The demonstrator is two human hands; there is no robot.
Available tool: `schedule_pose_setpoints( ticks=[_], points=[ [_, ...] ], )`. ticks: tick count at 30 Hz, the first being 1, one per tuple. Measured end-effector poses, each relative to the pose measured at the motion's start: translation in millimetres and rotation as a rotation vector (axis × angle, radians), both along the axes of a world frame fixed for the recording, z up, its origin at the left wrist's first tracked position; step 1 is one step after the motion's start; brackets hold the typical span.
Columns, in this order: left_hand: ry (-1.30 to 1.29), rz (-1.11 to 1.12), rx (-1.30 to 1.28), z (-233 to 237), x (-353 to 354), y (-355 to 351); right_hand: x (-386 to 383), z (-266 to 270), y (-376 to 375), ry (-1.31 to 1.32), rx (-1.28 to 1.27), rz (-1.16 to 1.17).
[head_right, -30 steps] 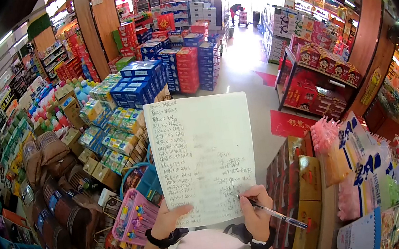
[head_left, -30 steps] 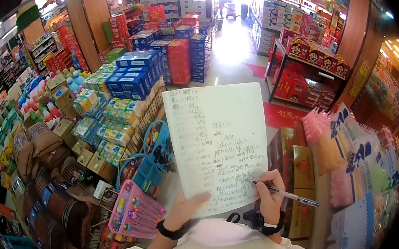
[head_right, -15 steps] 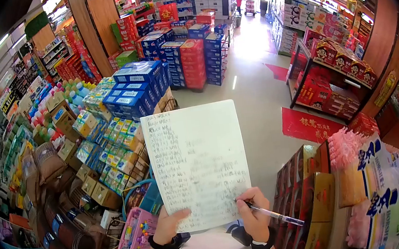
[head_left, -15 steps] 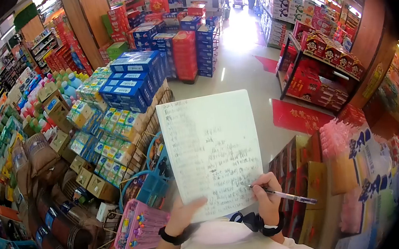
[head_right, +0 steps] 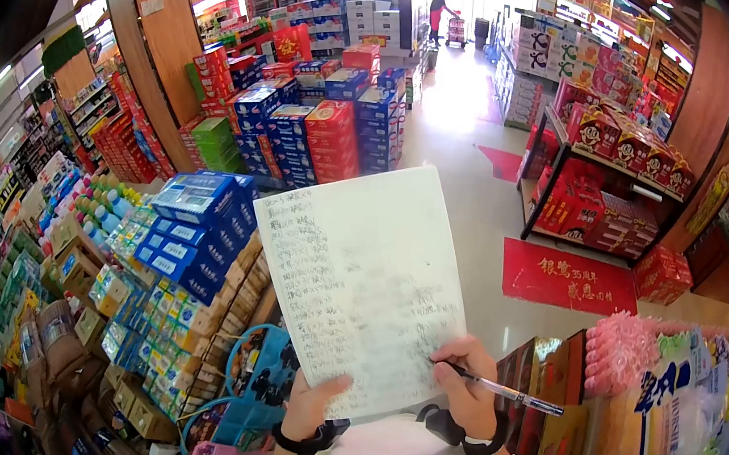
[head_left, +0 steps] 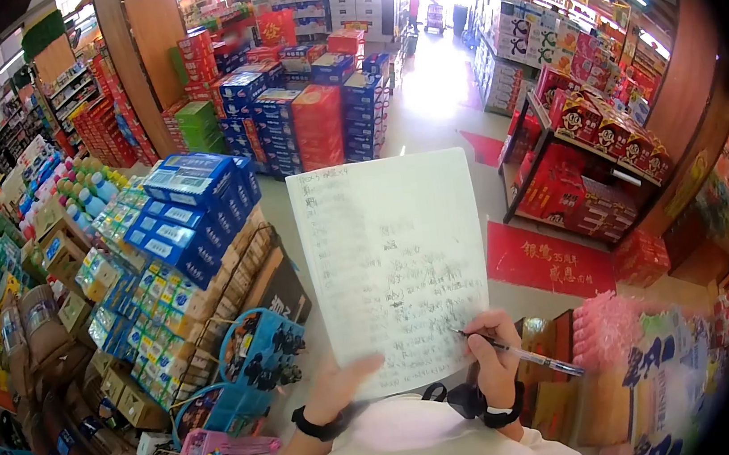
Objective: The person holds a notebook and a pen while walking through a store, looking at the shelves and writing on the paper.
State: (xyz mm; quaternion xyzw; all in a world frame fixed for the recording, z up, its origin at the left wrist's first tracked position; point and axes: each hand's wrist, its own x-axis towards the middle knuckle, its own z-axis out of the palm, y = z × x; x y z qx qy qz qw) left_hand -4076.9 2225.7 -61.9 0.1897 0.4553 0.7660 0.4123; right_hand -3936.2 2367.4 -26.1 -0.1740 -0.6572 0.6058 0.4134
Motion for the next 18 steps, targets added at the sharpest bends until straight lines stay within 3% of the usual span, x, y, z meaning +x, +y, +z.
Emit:
schedule_pose_setpoints(
  ticks=[10,18],
  points=[
    [0.021,-0.081,-0.047,-9,-69,130,-60,-12,117,-0.045,-0.119,-0.08],
    [0.047,-0.123,-0.05,5,-189,226,-173,-5,203,-0.004,-0.095,-0.059]
  ],
)
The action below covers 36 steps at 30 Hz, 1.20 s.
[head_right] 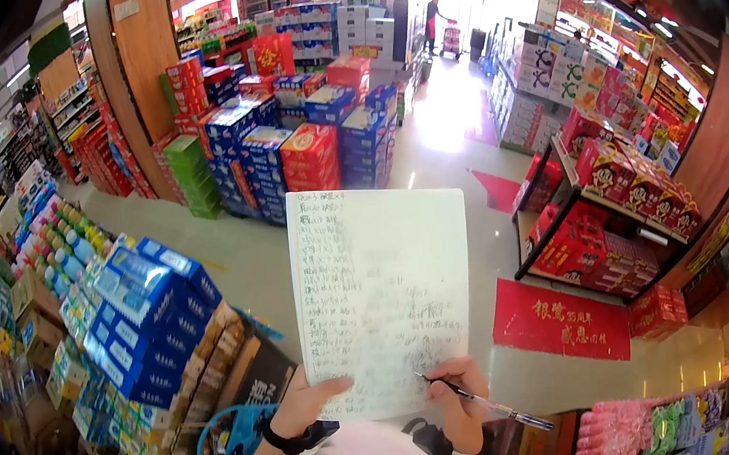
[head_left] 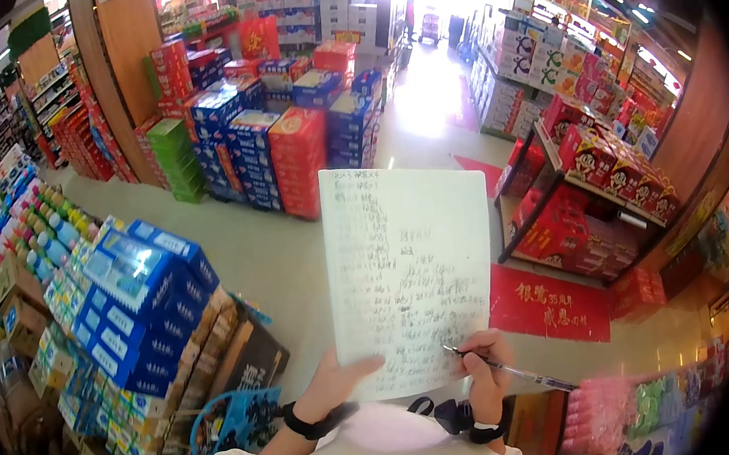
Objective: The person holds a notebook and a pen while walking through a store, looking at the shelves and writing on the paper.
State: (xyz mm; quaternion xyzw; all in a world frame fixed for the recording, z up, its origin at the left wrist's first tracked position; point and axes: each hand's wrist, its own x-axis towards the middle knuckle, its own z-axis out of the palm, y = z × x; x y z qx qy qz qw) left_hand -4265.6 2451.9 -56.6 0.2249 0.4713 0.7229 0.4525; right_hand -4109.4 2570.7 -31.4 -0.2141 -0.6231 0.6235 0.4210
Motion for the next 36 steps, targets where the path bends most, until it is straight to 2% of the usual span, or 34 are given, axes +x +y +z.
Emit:
schedule_pose_setpoints(
  ticks=[5,9,14,21,24,26,27,30,33,36],
  points=[
    [0.055,-0.073,0.003,9,-81,58,-66,4,52,0.082,-0.006,0.005],
    [0.032,-0.111,-0.025,13,-118,96,-106,-2,83,0.009,-0.047,-0.112],
    [-0.05,-0.078,-0.092,-7,-156,144,-150,-9,138,-0.039,-0.084,-0.061],
    [-0.076,0.008,-0.068,-12,-207,247,-203,-21,252,-0.043,-0.064,0.061],
    [-0.055,0.048,-0.014,1,-221,305,-222,-5,315,-0.024,-0.066,0.109],
    [-0.03,0.07,0.015,9,-230,344,-230,1,360,-0.007,0.059,0.148],
    [-0.024,0.078,0.031,10,-233,364,-231,-3,383,0.009,0.036,0.213],
    [-0.019,0.078,0.065,8,-243,416,-244,-7,435,-0.06,0.137,0.139],
    [-0.057,0.08,0.025,10,-253,456,-257,-6,473,-0.033,0.013,0.134],
    [-0.071,0.066,-0.06,10,-274,493,-276,-11,509,-0.068,0.053,0.109]
  ],
)
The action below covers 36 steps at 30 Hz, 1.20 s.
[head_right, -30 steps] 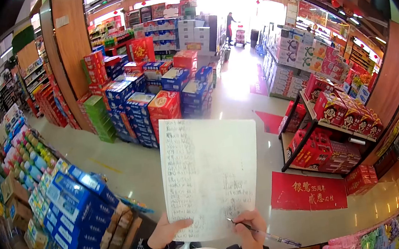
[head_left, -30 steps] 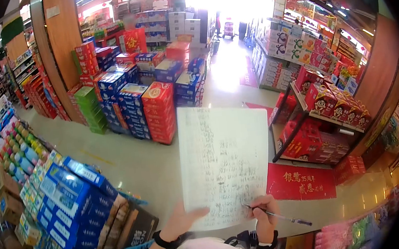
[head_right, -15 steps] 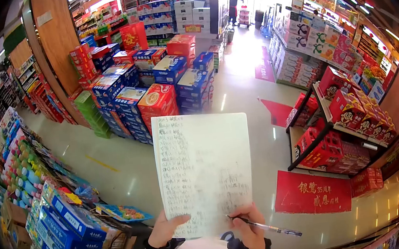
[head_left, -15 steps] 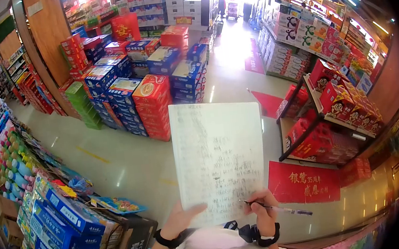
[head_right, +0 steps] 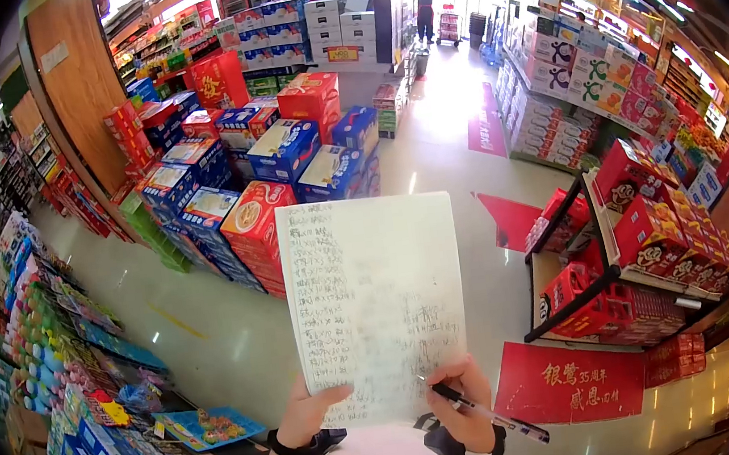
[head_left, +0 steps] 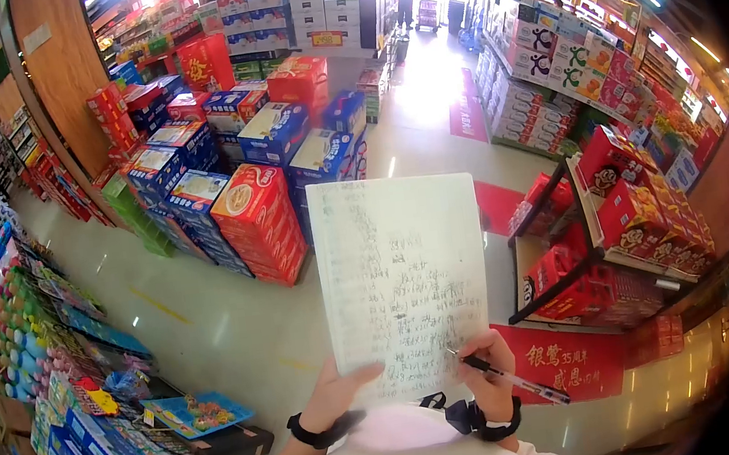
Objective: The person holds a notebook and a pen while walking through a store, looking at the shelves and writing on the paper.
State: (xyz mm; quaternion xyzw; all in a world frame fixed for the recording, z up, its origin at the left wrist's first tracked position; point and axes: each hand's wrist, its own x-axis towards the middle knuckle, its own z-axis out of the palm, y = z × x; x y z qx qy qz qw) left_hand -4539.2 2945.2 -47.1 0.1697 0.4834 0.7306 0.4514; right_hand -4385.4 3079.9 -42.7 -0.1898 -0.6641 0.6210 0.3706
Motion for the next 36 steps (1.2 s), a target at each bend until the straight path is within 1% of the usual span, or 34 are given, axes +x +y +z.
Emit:
schedule_pose_setpoints(
  ticks=[1,4,6,10,12,15,17,20,21,24,27,30,34,36],
  points=[
    [-0.001,-0.013,-0.034,-1,-8,11,-8,-2,11,-0.015,0.026,-0.017],
    [0.045,-0.024,-0.03,-14,-36,47,-34,-7,42,-0.011,-0.097,-0.02],
    [0.04,-0.03,-0.038,-16,-58,71,-54,-10,65,-0.03,-0.085,-0.039],
    [0.012,-0.043,-0.005,-17,-116,120,-107,-11,104,-0.004,-0.138,-0.05],
    [0.051,-0.056,-0.002,-21,-153,144,-140,-5,125,0.027,-0.104,-0.065],
    [0.07,-0.127,0.049,-6,-203,177,-183,0,158,0.05,0.01,-0.082],
    [0.087,-0.164,0.085,7,-235,199,-212,2,175,0.094,0.003,-0.107],
    [0.108,-0.175,0.059,3,-274,229,-255,7,195,0.151,-0.056,-0.189],
    [0.097,-0.17,0.026,3,-283,237,-267,8,201,0.165,-0.089,-0.224],
    [0.057,-0.135,-0.034,-1,-308,260,-291,5,230,0.124,-0.161,-0.142],
    [-0.011,-0.056,-0.026,-13,-331,288,-321,0,262,0.112,-0.172,-0.107],
    [-0.078,-0.022,-0.062,-26,-354,321,-345,-9,303,0.071,-0.125,-0.078],
    [-0.092,-0.019,0.042,-26,-375,382,-370,-18,369,0.013,-0.044,-0.068],
    [-0.064,-0.01,0.045,-24,-382,420,-378,-15,409,0.034,-0.078,-0.041]
  ],
)
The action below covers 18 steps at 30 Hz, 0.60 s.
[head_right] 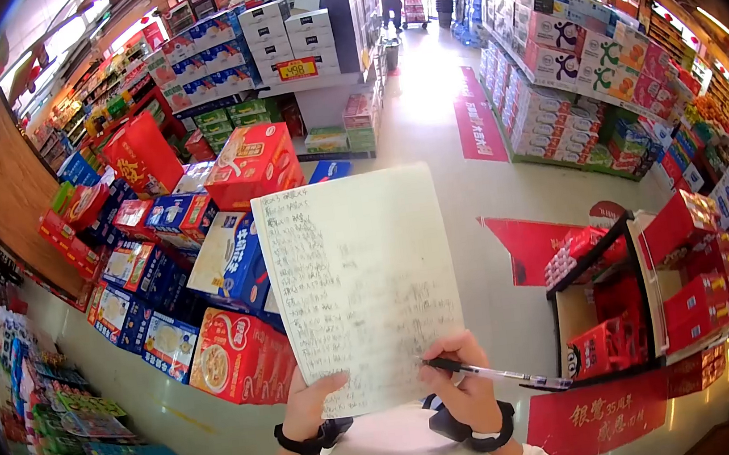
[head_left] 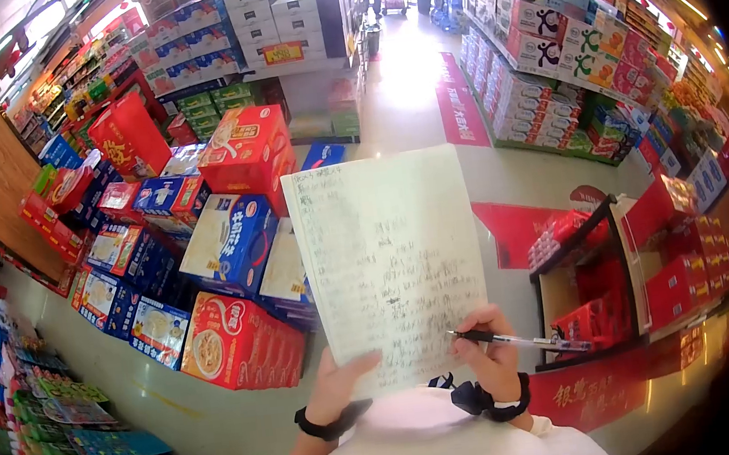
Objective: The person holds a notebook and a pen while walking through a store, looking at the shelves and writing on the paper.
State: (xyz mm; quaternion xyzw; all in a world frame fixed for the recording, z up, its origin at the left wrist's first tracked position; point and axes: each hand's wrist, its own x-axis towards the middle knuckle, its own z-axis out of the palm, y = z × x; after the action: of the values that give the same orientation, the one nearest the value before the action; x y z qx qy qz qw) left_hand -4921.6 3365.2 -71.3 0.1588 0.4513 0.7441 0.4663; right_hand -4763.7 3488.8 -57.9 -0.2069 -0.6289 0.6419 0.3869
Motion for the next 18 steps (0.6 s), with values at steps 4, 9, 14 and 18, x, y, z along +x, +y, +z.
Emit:
schedule_pose_setpoints(
  ticks=[4,9,14,18],
  points=[
    [0.08,0.056,-0.027,6,-7,75,-9,24,81,0.025,0.055,0.01],
    [0.099,-0.024,0.101,24,-14,165,-17,36,171,-0.022,0.211,-0.037],
    [0.092,-0.073,0.038,18,-25,226,-21,18,228,-0.011,0.071,-0.04],
    [0.026,-0.163,-0.041,7,-55,283,-43,3,278,0.021,-0.066,-0.082]
  ],
)
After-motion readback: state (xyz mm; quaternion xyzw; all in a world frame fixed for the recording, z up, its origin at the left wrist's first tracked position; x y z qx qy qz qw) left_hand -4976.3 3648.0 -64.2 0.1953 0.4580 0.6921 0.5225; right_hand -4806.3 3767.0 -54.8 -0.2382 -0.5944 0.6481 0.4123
